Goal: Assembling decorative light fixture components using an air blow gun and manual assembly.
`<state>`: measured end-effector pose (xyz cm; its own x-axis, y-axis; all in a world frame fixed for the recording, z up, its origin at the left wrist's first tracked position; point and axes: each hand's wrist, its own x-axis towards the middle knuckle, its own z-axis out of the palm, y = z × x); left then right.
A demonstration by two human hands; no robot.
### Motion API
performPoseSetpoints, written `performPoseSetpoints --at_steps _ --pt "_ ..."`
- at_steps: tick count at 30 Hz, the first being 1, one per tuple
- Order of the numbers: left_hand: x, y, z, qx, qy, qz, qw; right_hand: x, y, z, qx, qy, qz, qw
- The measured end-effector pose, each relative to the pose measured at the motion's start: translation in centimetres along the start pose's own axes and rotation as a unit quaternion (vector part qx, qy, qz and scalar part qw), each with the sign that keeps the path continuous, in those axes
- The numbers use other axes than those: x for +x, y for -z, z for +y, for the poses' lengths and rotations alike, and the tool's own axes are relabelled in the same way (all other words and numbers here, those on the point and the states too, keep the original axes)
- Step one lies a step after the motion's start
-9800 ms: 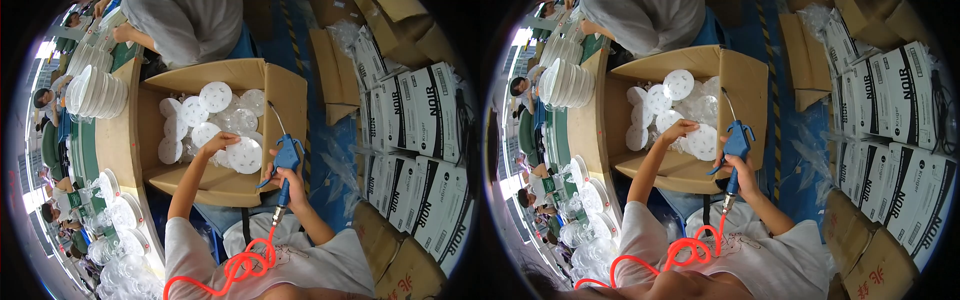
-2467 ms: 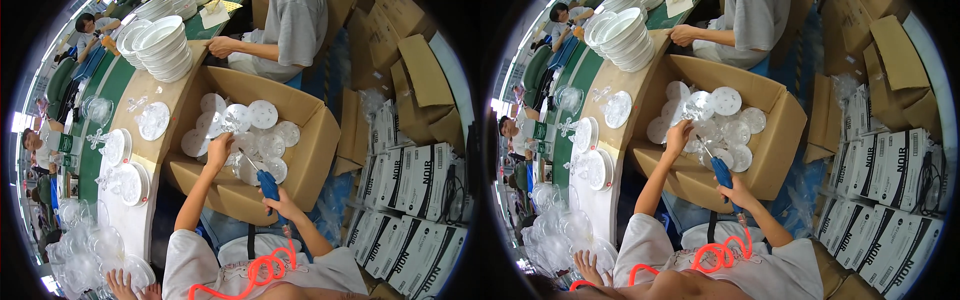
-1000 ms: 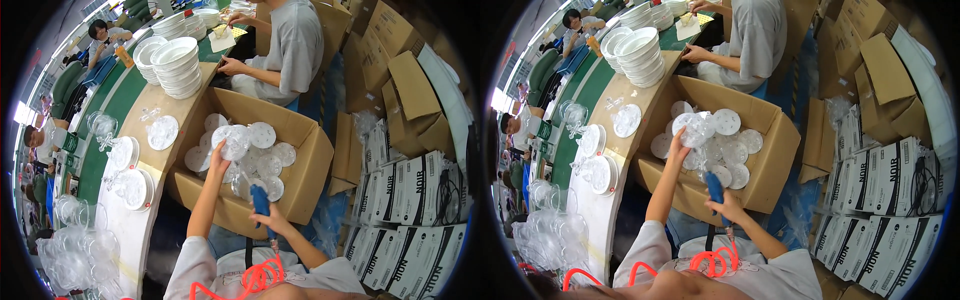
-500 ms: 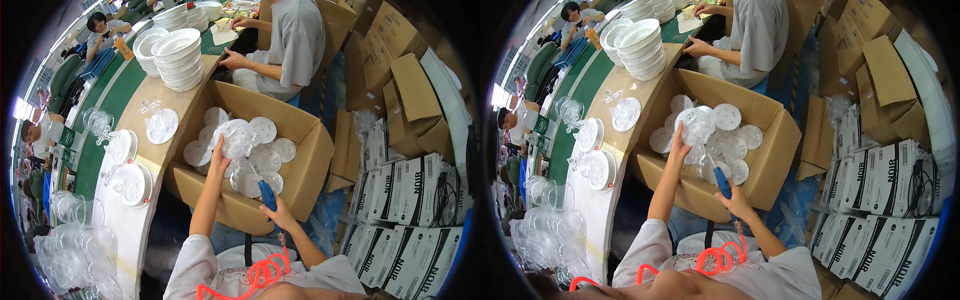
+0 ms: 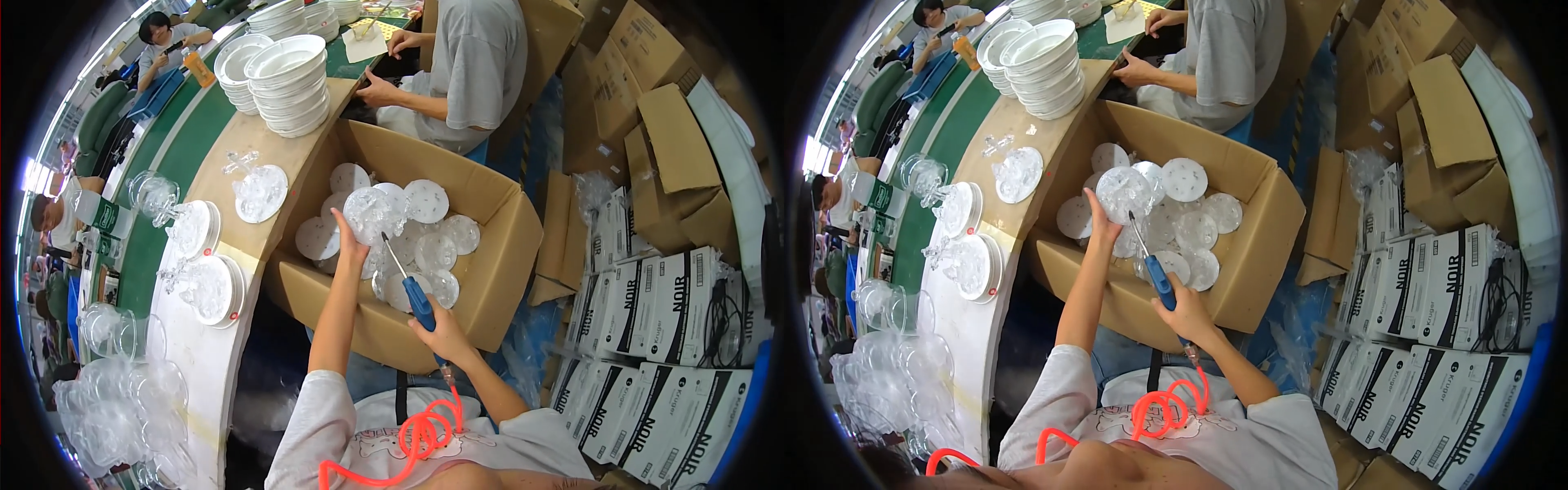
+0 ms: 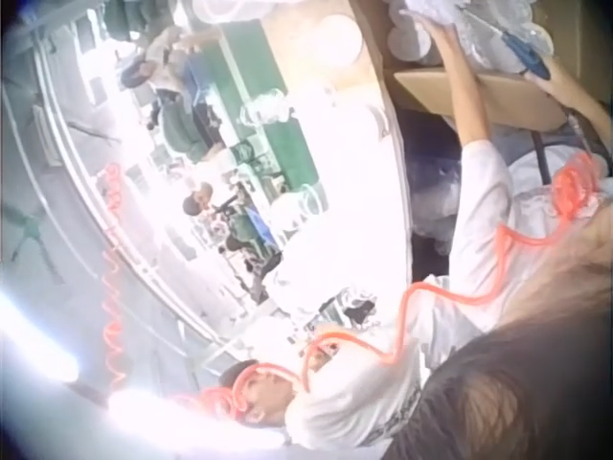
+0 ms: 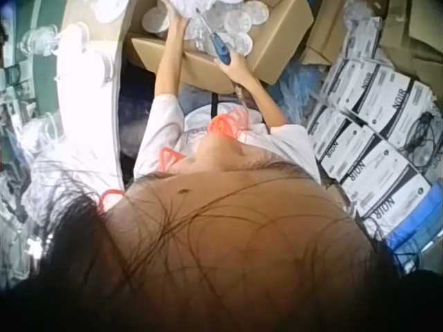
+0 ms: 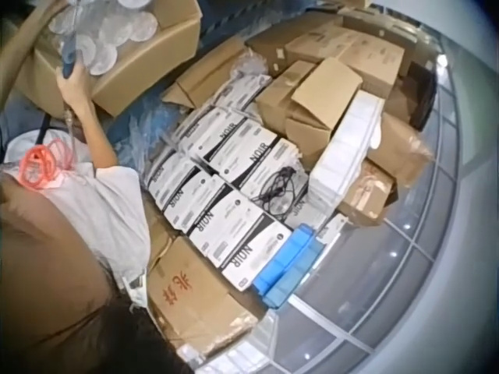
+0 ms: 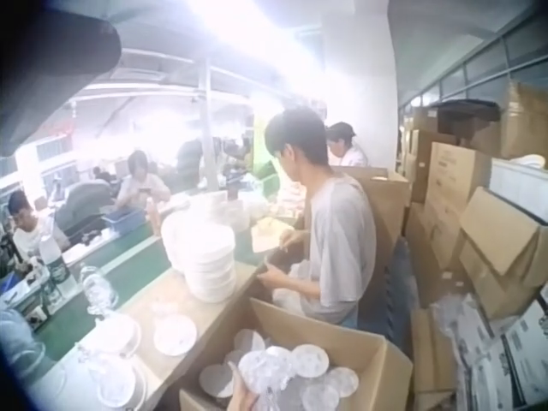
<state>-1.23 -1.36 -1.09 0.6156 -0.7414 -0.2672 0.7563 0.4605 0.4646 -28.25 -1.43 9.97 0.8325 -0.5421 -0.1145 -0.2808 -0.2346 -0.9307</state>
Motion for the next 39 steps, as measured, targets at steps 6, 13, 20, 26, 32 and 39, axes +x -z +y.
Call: performPoseSetpoints --at_steps 6,13,20,26,32,39 --pt "-0.9 -1.1 -0.2 0.001 0.026 0.025 0.999 1.6 -0.4 -1.1 -0.023 -0.082 -0.042 0.996" --pt "-1.0 -1.4 0.1 -0.002 0.009 0.052 0.999 -0.8 -0.4 -0.2 -0.093 0.049 -0.018 0.994" --pt "-0.7 -0.9 0.3 -0.031 -0.010 -0.008 0.999 -1.3 1.5 -0.1 -0.007 -0.031 -0.042 0.999" --pt "-0.9 -1.0 0.1 -0.037 -0.019 -0.025 0.999 -1.7 1.8 -0.6 -0.020 -0.016 -0.055 0.998" --pt "-1.1 -0.6 0.3 0.036 -0.023 -0.013 0.999 -0.3 2.7 -1.5 0.028 0.003 -0.008 1.000" --pt "-1.5 -1.3 0.1 0.085 -0.008 0.004 0.996 0.2 3.0 0.0 0.021 -0.048 0.008 0.999"
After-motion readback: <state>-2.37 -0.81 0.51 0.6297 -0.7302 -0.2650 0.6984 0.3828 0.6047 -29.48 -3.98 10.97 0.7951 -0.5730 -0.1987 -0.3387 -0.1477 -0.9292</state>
